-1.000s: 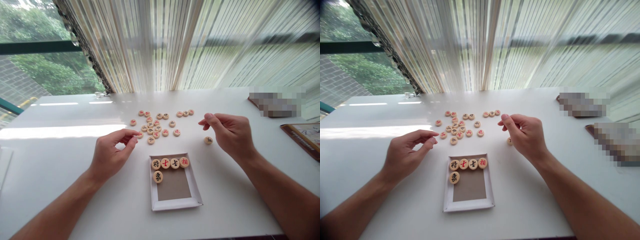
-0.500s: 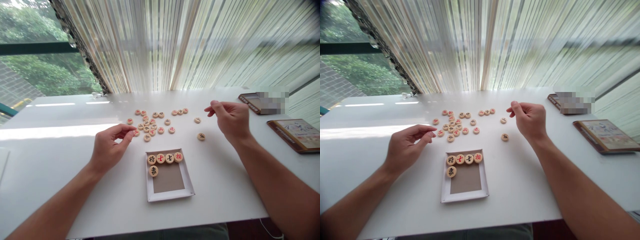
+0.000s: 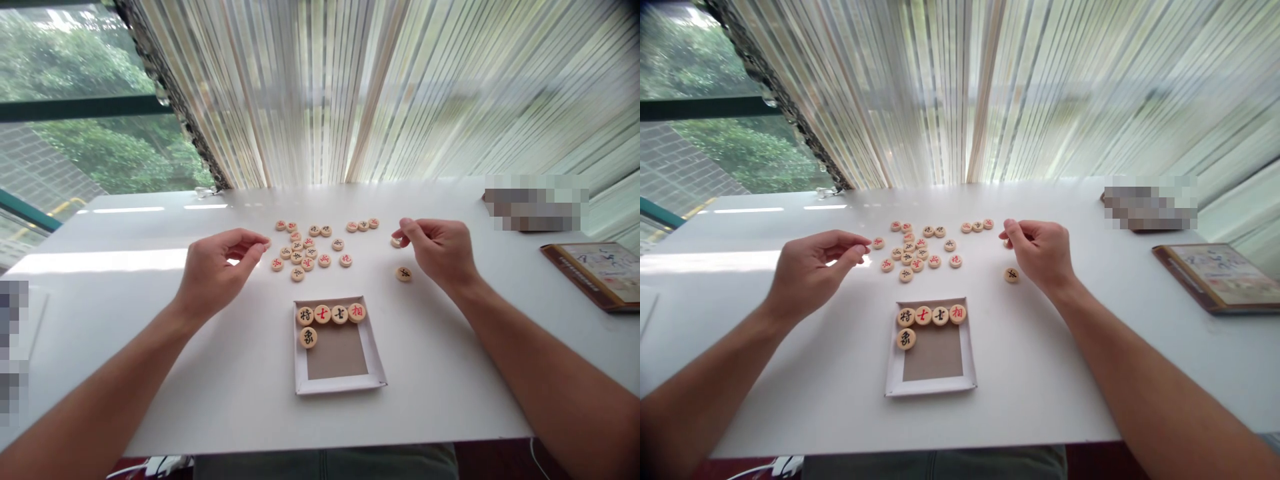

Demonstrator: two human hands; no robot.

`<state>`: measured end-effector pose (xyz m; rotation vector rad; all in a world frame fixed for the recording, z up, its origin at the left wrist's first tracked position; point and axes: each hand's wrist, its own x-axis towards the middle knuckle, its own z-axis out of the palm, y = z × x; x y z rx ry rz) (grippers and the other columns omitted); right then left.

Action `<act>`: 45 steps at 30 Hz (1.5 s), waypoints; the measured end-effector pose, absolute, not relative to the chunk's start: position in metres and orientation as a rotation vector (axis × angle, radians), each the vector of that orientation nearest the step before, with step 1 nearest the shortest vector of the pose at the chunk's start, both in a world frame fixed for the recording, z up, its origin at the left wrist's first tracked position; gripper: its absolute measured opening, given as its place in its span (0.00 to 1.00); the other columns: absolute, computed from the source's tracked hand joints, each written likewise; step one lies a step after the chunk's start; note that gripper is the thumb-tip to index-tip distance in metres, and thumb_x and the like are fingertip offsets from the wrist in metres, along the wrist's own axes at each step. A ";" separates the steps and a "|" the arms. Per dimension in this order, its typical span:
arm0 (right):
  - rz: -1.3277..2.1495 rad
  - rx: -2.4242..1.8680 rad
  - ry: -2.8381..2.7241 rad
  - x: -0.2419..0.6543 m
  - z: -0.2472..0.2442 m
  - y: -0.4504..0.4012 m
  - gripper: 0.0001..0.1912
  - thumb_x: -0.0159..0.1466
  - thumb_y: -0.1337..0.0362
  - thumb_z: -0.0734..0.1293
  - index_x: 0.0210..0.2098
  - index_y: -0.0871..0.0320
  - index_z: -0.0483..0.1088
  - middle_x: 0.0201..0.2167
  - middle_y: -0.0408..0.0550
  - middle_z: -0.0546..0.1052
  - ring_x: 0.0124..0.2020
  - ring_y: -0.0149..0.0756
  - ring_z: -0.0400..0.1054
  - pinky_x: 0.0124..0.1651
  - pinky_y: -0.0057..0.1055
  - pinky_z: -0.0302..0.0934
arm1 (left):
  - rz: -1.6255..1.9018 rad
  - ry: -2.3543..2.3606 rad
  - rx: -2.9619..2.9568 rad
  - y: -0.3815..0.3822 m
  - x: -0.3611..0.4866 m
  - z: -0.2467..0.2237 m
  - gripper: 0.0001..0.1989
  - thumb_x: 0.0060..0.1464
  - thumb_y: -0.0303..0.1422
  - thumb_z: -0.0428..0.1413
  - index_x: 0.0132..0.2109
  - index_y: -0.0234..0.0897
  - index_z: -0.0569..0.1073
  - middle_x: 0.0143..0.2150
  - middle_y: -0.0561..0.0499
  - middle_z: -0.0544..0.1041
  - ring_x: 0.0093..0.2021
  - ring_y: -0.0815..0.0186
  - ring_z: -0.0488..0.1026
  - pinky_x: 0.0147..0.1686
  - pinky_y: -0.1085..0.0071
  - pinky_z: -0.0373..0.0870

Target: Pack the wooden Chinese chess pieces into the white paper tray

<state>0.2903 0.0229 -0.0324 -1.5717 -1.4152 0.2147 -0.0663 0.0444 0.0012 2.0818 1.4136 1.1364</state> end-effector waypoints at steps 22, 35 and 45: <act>0.154 -1.546 -1.567 0.276 -0.033 0.019 0.19 0.69 0.56 0.68 0.25 0.53 0.81 0.20 0.45 0.80 0.22 0.39 0.75 0.27 0.34 0.61 | 1.290 1.416 2.076 0.064 -0.052 -0.030 0.09 0.60 0.34 0.60 0.42 0.37 0.85 0.38 0.49 0.86 0.34 0.65 0.83 0.33 0.73 0.78; 0.360 -1.405 -1.382 0.270 -0.013 0.038 0.19 0.70 0.54 0.69 0.27 0.55 0.84 0.22 0.48 0.80 0.24 0.37 0.71 0.29 0.34 0.63 | 1.293 1.410 2.119 0.068 -0.054 -0.032 0.09 0.60 0.34 0.59 0.41 0.37 0.84 0.37 0.50 0.86 0.33 0.65 0.83 0.32 0.74 0.76; 0.641 -1.279 -1.379 0.255 0.026 0.091 0.13 0.67 0.61 0.72 0.27 0.54 0.84 0.24 0.49 0.80 0.27 0.35 0.70 0.31 0.34 0.62 | 1.286 1.467 2.092 0.076 -0.059 -0.033 0.09 0.60 0.35 0.61 0.41 0.37 0.84 0.37 0.49 0.87 0.35 0.62 0.84 0.30 0.73 0.75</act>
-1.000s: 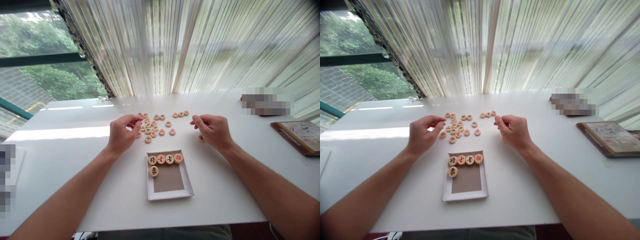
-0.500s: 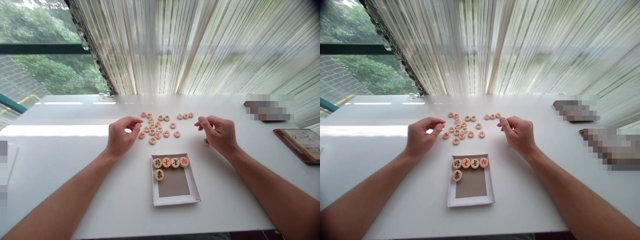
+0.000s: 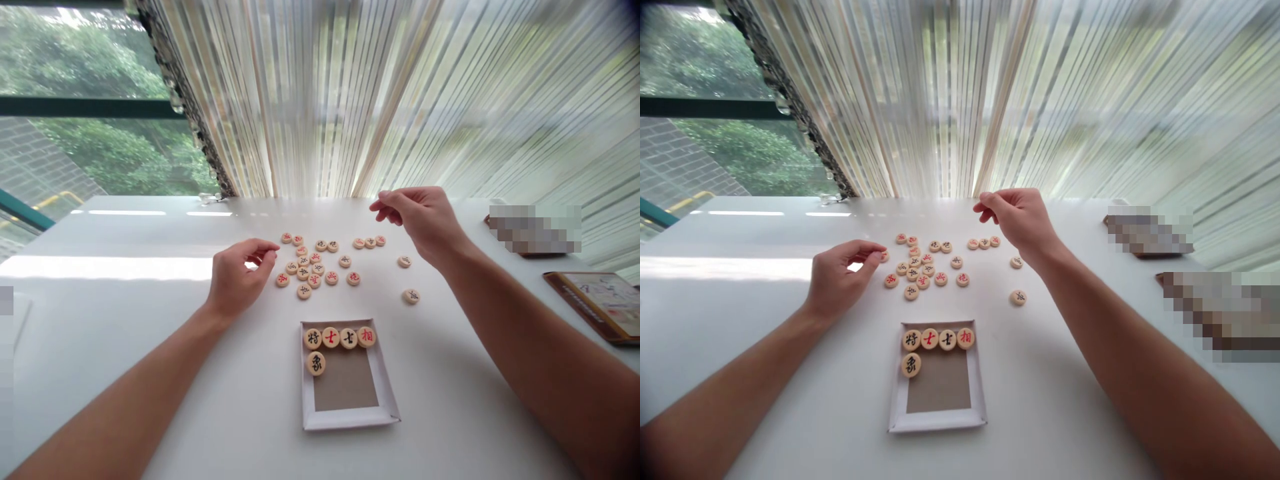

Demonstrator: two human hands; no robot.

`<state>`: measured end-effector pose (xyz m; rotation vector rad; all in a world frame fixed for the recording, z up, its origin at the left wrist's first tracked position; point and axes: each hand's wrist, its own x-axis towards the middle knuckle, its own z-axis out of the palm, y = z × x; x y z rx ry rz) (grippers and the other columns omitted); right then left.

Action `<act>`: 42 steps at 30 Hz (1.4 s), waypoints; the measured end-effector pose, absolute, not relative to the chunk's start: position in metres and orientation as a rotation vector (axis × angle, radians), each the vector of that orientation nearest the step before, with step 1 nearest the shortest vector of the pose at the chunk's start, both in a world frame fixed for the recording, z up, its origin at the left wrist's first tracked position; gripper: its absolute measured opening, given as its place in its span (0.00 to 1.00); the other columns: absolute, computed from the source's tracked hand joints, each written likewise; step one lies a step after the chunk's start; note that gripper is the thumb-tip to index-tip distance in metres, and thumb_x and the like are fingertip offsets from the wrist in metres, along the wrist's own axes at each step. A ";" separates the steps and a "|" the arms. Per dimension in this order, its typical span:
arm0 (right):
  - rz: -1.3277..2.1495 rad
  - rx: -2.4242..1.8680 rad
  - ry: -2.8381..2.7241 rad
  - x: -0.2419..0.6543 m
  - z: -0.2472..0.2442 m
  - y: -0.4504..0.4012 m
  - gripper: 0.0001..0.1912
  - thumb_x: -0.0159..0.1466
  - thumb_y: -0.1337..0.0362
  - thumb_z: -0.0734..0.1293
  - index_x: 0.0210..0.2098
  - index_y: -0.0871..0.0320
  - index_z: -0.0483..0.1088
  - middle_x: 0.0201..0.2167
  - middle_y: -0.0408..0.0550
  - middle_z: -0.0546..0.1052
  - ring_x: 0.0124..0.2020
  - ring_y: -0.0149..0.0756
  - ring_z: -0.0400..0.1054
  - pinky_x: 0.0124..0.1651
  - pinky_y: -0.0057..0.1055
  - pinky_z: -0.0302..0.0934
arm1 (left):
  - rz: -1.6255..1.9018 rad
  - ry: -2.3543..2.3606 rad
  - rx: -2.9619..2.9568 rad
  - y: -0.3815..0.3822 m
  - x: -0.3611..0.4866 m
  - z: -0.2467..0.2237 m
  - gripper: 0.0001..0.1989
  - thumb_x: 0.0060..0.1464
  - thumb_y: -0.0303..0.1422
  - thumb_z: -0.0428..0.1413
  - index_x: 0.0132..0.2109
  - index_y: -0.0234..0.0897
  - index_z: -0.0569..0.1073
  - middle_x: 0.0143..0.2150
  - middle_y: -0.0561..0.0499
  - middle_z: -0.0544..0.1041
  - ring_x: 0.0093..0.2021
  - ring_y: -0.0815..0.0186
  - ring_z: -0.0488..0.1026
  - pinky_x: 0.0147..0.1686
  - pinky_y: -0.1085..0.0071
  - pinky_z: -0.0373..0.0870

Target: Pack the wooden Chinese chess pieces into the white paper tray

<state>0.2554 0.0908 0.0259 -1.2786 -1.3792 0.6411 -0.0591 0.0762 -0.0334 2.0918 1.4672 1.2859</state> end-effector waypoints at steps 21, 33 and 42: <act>0.152 -1.279 -2.433 0.286 -0.033 0.103 0.18 0.74 0.62 0.63 0.56 0.57 0.81 0.54 0.55 0.84 0.59 0.57 0.73 0.61 0.55 0.63 | 1.258 1.484 2.125 0.072 -0.053 -0.033 0.08 0.60 0.33 0.61 0.41 0.37 0.85 0.38 0.49 0.87 0.35 0.64 0.83 0.33 0.72 0.77; 0.048 -1.272 -2.428 0.284 -0.029 0.100 0.16 0.72 0.64 0.67 0.54 0.60 0.82 0.45 0.61 0.83 0.47 0.55 0.77 0.51 0.50 0.67 | 1.252 1.459 2.137 0.072 -0.054 -0.033 0.08 0.60 0.32 0.60 0.42 0.37 0.85 0.38 0.49 0.87 0.36 0.64 0.83 0.34 0.73 0.77; 0.222 -1.293 -2.373 0.281 -0.021 0.096 0.13 0.69 0.63 0.68 0.47 0.56 0.85 0.38 0.54 0.82 0.33 0.41 0.75 0.41 0.39 0.69 | 1.251 1.440 2.172 0.067 -0.050 -0.031 0.09 0.60 0.33 0.60 0.42 0.37 0.85 0.37 0.48 0.86 0.35 0.63 0.83 0.33 0.72 0.77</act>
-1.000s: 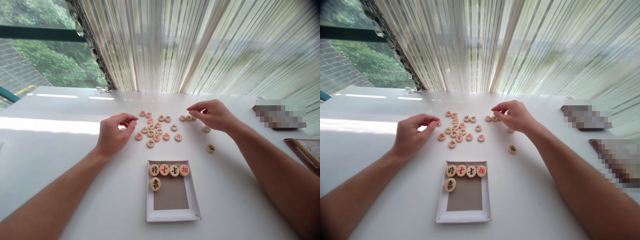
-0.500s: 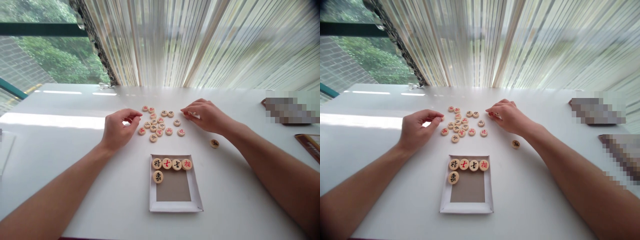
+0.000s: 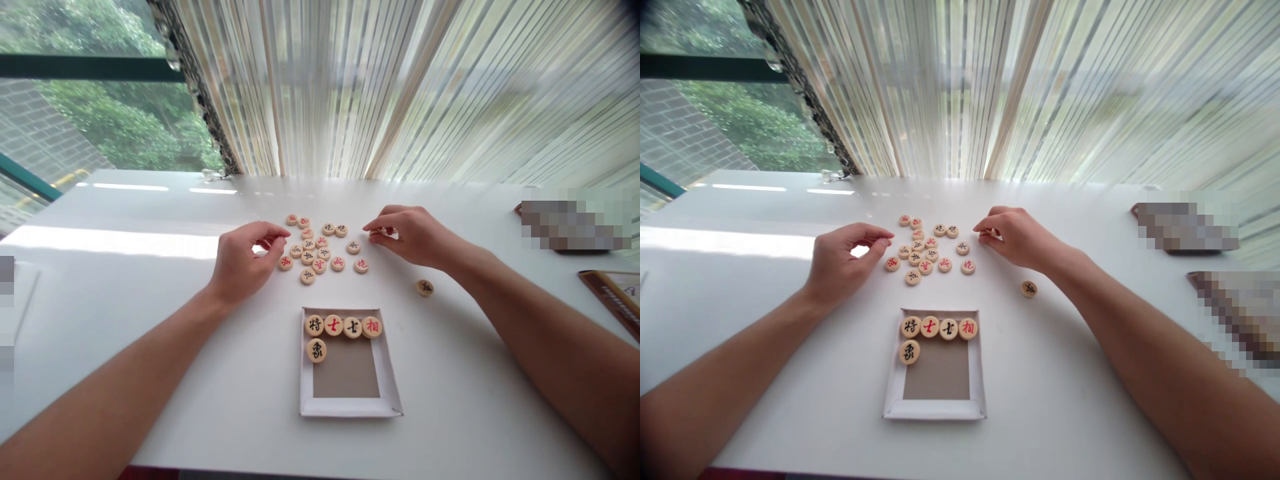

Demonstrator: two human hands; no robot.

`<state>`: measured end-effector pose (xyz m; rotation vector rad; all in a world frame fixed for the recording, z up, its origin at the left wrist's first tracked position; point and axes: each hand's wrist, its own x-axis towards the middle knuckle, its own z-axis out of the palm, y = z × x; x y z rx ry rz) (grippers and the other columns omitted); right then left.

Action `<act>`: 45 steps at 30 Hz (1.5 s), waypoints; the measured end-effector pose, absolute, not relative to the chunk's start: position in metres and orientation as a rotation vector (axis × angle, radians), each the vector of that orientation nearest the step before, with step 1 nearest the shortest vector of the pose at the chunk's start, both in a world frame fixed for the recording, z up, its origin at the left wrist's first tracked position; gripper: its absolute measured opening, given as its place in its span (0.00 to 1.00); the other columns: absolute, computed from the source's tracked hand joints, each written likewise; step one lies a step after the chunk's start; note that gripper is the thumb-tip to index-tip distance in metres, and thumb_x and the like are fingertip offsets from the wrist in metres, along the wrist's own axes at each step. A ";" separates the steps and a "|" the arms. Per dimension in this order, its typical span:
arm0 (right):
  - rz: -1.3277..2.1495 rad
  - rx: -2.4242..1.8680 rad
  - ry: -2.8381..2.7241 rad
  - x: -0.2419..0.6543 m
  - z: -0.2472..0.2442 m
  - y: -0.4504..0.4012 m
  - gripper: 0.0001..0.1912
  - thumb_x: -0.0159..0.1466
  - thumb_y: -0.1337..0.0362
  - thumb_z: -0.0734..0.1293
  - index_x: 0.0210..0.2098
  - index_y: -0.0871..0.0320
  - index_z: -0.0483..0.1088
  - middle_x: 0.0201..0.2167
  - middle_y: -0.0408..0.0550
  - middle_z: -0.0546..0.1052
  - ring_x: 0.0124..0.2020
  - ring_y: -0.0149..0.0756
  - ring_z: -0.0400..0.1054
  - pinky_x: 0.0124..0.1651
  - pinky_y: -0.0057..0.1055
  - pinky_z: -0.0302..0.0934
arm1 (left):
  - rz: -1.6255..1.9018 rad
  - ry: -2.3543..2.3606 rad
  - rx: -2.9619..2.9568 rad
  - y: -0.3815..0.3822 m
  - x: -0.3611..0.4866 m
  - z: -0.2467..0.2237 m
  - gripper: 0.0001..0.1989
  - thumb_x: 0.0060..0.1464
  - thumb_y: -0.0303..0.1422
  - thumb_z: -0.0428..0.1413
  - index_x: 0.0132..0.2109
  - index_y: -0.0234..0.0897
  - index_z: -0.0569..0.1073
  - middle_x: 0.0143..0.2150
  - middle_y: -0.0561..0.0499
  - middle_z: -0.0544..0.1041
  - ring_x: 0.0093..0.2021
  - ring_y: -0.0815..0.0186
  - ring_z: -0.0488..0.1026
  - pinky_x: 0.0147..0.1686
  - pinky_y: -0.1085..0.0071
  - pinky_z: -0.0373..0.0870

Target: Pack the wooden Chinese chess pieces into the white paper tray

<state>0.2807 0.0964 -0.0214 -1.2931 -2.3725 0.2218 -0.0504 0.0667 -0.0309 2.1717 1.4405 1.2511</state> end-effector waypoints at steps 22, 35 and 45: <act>1.501 -1.047 -1.048 0.195 0.004 -0.032 0.16 0.51 0.61 0.86 0.39 0.50 0.87 0.36 0.46 0.85 0.36 0.32 0.76 0.41 0.28 0.72 | 1.075 0.796 1.682 -0.001 -0.010 -0.004 0.08 0.57 0.35 0.69 0.42 0.37 0.83 0.37 0.48 0.86 0.36 0.65 0.82 0.36 0.70 0.79; 1.314 -1.031 -1.210 0.202 -0.001 -0.050 0.11 0.57 0.63 0.83 0.41 0.48 0.87 0.32 0.47 0.86 0.32 0.38 0.81 0.36 0.32 0.79 | 1.016 0.833 1.718 -0.011 -0.005 0.001 0.02 0.59 0.32 0.67 0.39 0.39 0.85 0.33 0.51 0.86 0.33 0.66 0.81 0.33 0.71 0.78; 1.219 -1.039 -1.268 0.198 0.000 -0.051 0.06 0.60 0.60 0.82 0.37 0.45 0.87 0.36 0.48 0.85 0.36 0.42 0.80 0.35 0.38 0.78 | 1.066 0.841 1.751 -0.013 -0.004 0.000 0.01 0.58 0.33 0.68 0.38 0.42 0.84 0.33 0.49 0.85 0.32 0.63 0.80 0.31 0.66 0.79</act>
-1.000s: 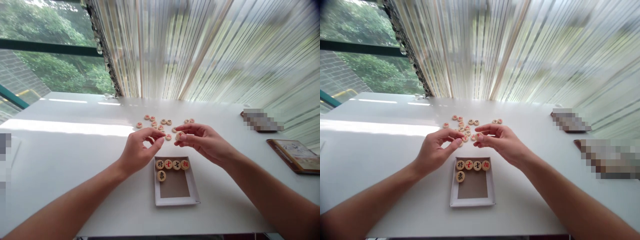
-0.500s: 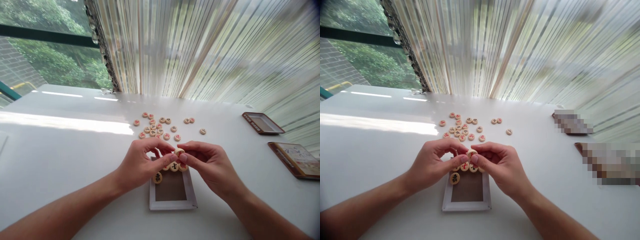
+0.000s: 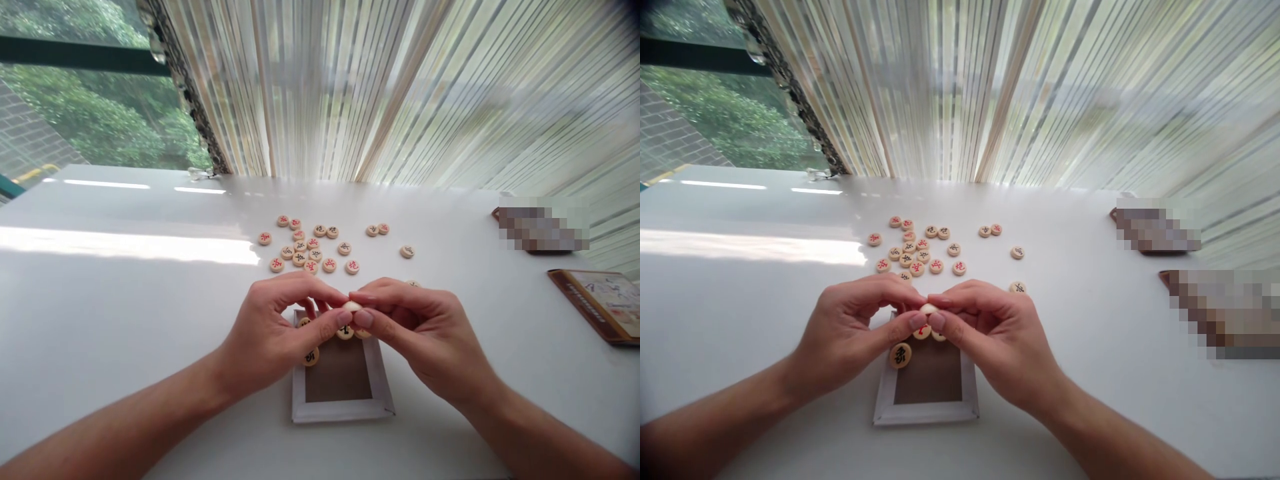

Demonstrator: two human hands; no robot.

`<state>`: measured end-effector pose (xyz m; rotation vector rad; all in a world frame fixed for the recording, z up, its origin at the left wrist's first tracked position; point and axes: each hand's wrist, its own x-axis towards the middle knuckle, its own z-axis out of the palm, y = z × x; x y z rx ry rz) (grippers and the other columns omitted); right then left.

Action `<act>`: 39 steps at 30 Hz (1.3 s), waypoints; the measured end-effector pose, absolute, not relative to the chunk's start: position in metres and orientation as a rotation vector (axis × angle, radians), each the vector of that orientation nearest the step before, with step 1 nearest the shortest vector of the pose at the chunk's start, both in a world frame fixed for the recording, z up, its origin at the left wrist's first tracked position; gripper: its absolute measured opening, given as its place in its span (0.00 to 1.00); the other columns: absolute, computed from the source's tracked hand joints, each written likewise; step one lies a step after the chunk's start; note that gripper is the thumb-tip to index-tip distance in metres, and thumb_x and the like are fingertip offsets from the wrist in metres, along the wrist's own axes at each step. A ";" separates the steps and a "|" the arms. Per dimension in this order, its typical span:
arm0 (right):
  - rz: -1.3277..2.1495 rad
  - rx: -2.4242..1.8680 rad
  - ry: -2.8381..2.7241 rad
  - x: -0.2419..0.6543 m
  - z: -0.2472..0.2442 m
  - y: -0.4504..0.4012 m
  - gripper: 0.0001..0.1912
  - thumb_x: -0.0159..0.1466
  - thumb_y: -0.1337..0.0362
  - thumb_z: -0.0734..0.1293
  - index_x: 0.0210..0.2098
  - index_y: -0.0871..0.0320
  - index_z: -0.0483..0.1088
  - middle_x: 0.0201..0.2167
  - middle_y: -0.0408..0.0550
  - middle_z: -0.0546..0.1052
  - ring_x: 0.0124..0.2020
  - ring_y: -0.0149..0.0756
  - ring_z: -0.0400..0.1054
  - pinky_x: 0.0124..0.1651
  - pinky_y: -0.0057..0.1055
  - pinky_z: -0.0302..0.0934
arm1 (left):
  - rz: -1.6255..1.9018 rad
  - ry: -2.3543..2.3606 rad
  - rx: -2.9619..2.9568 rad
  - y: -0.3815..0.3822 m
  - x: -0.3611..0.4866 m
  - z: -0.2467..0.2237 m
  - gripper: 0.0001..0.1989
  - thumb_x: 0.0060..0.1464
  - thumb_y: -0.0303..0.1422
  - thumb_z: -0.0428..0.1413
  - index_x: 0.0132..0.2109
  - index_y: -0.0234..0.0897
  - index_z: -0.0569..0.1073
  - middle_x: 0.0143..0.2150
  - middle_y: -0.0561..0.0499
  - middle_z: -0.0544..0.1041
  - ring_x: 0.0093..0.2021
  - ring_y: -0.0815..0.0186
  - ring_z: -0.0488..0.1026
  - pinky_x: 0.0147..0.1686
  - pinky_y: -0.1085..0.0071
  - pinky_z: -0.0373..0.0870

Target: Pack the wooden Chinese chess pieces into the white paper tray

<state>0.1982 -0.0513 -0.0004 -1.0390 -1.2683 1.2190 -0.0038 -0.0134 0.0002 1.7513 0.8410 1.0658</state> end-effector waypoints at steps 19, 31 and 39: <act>1.507 -0.967 -1.080 0.207 -0.010 -0.050 0.08 0.64 0.62 0.80 0.43 0.47 0.87 0.39 0.48 0.87 0.41 0.36 0.81 0.45 0.29 0.76 | 1.015 0.851 1.577 -0.015 -0.002 -0.001 0.05 0.59 0.32 0.68 0.43 0.40 0.86 0.36 0.49 0.87 0.35 0.61 0.84 0.33 0.69 0.81; 1.654 -0.968 -0.885 0.203 0.000 -0.049 0.10 0.61 0.61 0.82 0.42 0.52 0.87 0.36 0.47 0.88 0.35 0.31 0.85 0.42 0.17 0.78 | 0.948 0.710 1.215 -0.017 -0.002 -0.003 0.11 0.56 0.27 0.72 0.46 0.40 0.87 0.39 0.51 0.88 0.39 0.67 0.87 0.41 0.80 0.84; 1.706 -0.963 -0.886 0.204 -0.001 -0.050 0.10 0.62 0.62 0.82 0.43 0.54 0.87 0.34 0.50 0.88 0.33 0.32 0.85 0.37 0.15 0.77 | 1.000 0.656 1.164 -0.017 0.003 0.002 0.13 0.54 0.20 0.70 0.43 0.42 0.88 0.38 0.53 0.88 0.36 0.67 0.88 0.38 0.84 0.84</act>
